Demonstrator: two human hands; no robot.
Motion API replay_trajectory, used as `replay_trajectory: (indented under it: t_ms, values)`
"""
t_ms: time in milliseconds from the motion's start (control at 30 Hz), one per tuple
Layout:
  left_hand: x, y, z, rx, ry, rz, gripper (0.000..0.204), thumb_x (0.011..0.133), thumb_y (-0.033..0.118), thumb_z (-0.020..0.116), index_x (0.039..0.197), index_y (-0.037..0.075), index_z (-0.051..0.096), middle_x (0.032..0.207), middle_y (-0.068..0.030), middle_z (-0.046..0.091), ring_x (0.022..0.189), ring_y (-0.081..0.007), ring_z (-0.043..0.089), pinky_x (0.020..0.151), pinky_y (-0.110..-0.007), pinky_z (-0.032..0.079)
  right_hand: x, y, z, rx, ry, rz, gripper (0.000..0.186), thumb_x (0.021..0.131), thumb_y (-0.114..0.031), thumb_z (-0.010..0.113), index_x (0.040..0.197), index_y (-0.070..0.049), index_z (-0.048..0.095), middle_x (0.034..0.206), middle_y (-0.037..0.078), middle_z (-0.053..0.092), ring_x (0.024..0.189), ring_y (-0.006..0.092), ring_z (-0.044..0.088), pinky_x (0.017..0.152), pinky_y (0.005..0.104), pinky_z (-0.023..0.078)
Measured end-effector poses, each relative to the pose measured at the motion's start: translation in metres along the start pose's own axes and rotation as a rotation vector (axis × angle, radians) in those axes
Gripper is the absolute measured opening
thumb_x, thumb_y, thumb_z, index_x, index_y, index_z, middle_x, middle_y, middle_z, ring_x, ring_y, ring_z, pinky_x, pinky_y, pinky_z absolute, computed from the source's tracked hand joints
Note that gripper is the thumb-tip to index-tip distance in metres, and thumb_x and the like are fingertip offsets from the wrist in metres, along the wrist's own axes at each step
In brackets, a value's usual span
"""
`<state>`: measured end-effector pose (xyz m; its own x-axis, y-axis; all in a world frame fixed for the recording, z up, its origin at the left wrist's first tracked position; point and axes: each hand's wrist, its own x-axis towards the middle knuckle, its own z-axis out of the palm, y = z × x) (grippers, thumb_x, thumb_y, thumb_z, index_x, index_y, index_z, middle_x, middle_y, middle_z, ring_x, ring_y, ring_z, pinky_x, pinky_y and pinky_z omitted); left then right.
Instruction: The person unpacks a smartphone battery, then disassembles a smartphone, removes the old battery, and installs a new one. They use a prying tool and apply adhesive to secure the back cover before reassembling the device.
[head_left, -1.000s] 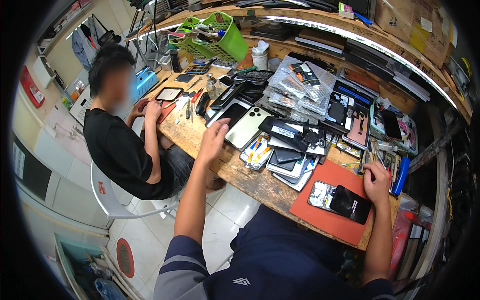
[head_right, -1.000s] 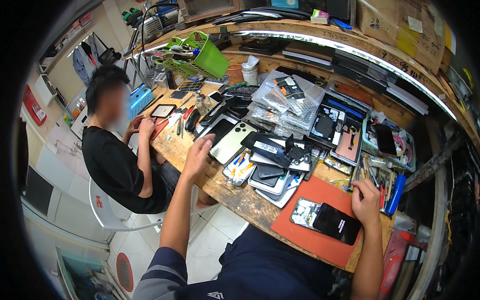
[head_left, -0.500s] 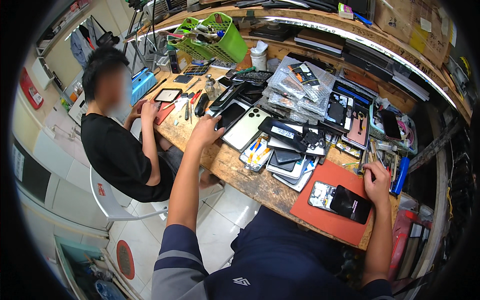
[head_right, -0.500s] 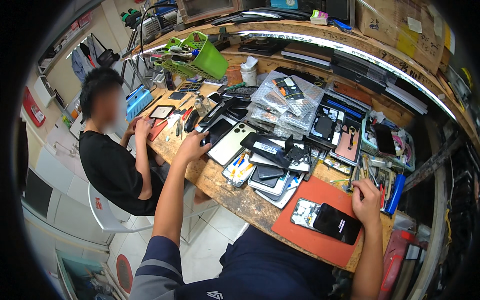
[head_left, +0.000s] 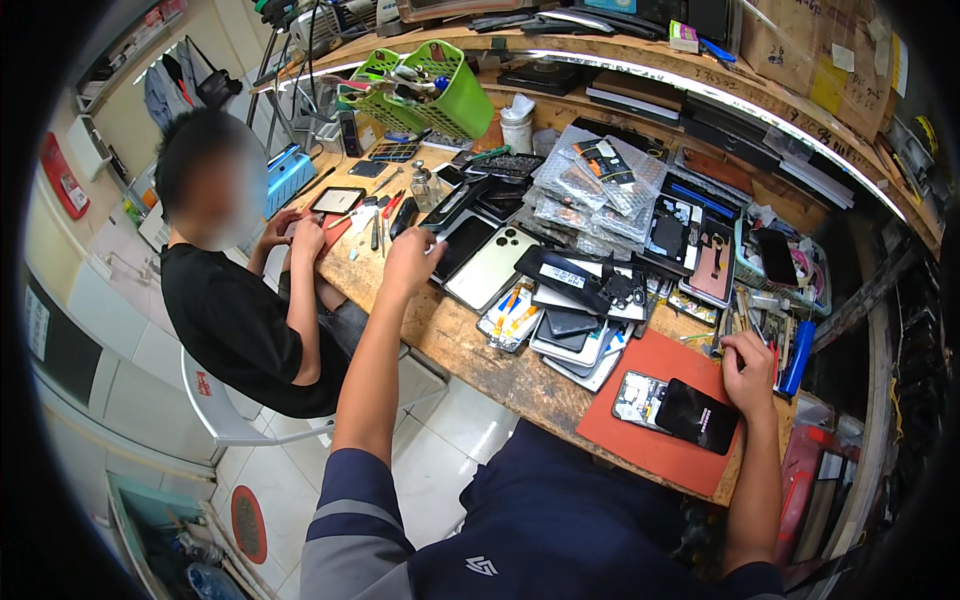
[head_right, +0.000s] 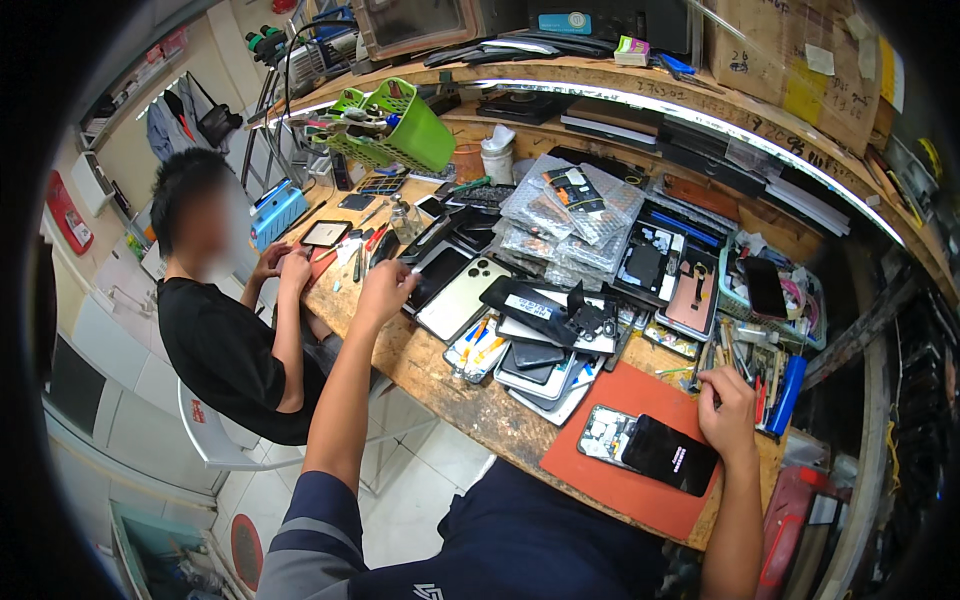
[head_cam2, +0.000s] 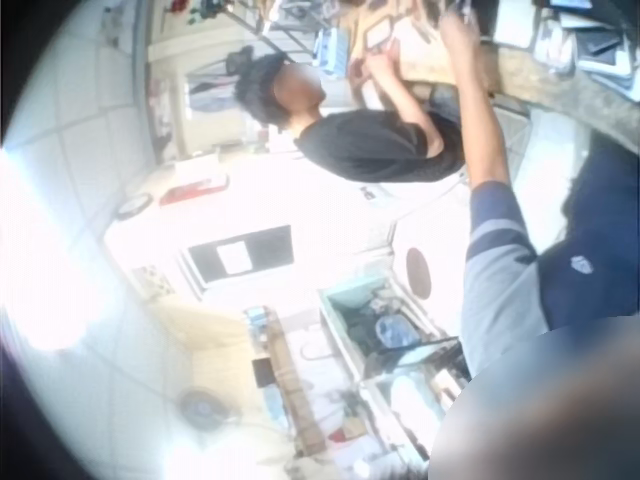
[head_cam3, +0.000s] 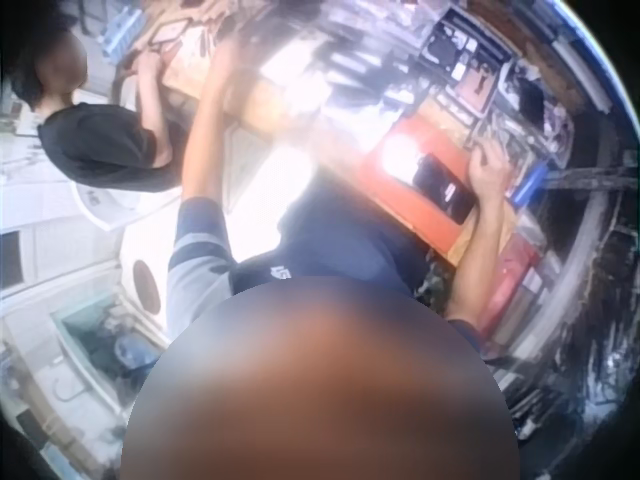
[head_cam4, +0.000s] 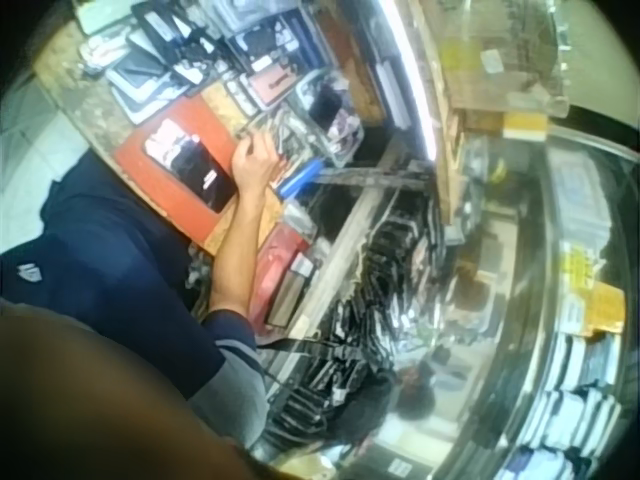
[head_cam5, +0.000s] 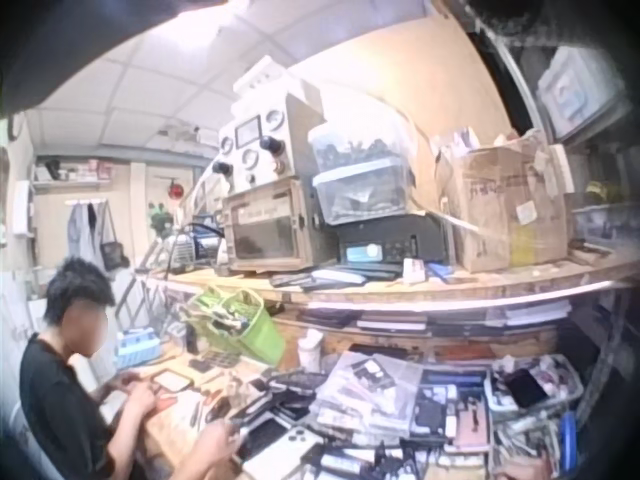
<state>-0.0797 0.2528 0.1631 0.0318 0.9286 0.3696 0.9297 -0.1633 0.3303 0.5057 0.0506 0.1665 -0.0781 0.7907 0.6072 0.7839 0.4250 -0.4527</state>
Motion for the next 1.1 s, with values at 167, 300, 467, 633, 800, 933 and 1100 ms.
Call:
replay_trajectory:
  t_ms: [167, 300, 467, 633, 800, 933, 1100]
  values:
    - [0.018, 0.027, 0.013, -0.096, 0.231, -0.086, 0.023, 0.095, 0.020, 0.082, 0.100, -0.002, 0.077, 0.096, -0.0227, 0.076, 0.094, -0.0426, 0.074, 0.085, -0.052, 0.058, -0.002, 0.005, -0.001, -0.011, -0.004, 0.000, 0.015, 0.090, 0.010, 0.065, 0.102, 0.005, 0.074, 0.093, 0.020, 0.071, 0.081, 0.0370, 0.071, 0.072, 0.0411, 0.055]
    - [0.017, 0.017, 0.030, -0.120, 0.266, -0.014, 0.014, 0.090, 0.010, 0.083, 0.096, -0.001, 0.076, 0.092, -0.0211, 0.073, 0.088, -0.0404, 0.072, 0.081, -0.049, 0.057, 0.000, 0.002, 0.001, 0.007, -0.002, 0.001, 0.015, 0.090, 0.010, 0.065, 0.101, 0.004, 0.074, 0.093, 0.020, 0.071, 0.080, 0.0364, 0.071, 0.071, 0.0413, 0.054]
    - [-0.003, 0.015, 0.032, -0.067, 0.207, 0.057, 0.010, 0.088, 0.003, 0.077, 0.096, -0.002, 0.073, 0.100, -0.0206, 0.070, 0.097, -0.0445, 0.070, 0.086, -0.052, 0.057, 0.000, 0.002, 0.000, -0.009, 0.005, 0.001, 0.013, 0.090, 0.010, 0.065, 0.100, 0.005, 0.073, 0.091, 0.020, 0.071, 0.078, 0.0366, 0.070, 0.070, 0.0417, 0.054]
    - [-0.017, 0.015, 0.023, 0.009, 0.257, 0.102, 0.011, 0.085, 0.001, 0.076, 0.092, 0.000, 0.067, 0.098, -0.0189, 0.065, 0.098, -0.0434, 0.068, 0.086, -0.053, 0.057, -0.001, 0.006, 0.003, -0.018, 0.028, -0.070, 0.012, 0.090, 0.009, 0.066, 0.099, 0.004, 0.073, 0.089, 0.020, 0.070, 0.078, 0.0385, 0.070, 0.070, 0.0433, 0.054]
    - [-0.025, 0.017, 0.019, 0.086, 0.292, 0.177, 0.014, 0.087, 0.000, 0.075, 0.094, 0.001, 0.063, 0.100, -0.0174, 0.063, 0.100, -0.0411, 0.065, 0.088, -0.051, 0.056, -0.002, 0.004, 0.003, 0.001, -0.016, -0.002, 0.013, 0.090, 0.009, 0.066, 0.098, 0.003, 0.074, 0.091, 0.020, 0.071, 0.081, 0.0394, 0.071, 0.071, 0.0445, 0.055]
    - [-0.028, 0.010, 0.023, 0.052, 0.349, 0.197, 0.015, 0.087, 0.001, 0.077, 0.096, 0.000, 0.065, 0.098, -0.0197, 0.061, 0.098, -0.0423, 0.064, 0.085, -0.051, 0.054, -0.001, 0.002, 0.005, 0.006, -0.007, -0.009, 0.012, 0.090, 0.008, 0.066, 0.098, 0.003, 0.074, 0.090, 0.020, 0.071, 0.079, 0.0382, 0.071, 0.069, 0.0435, 0.054]
    - [-0.036, 0.015, 0.025, 0.023, 0.325, 0.209, 0.016, 0.088, 0.000, 0.075, 0.097, 0.000, 0.061, 0.100, -0.0200, 0.060, 0.099, -0.0430, 0.063, 0.086, -0.052, 0.054, -0.002, 0.000, 0.002, 0.007, -0.039, 0.053, 0.011, 0.091, 0.007, 0.066, 0.098, 0.003, 0.074, 0.089, 0.020, 0.071, 0.077, 0.0379, 0.071, 0.068, 0.0425, 0.054]
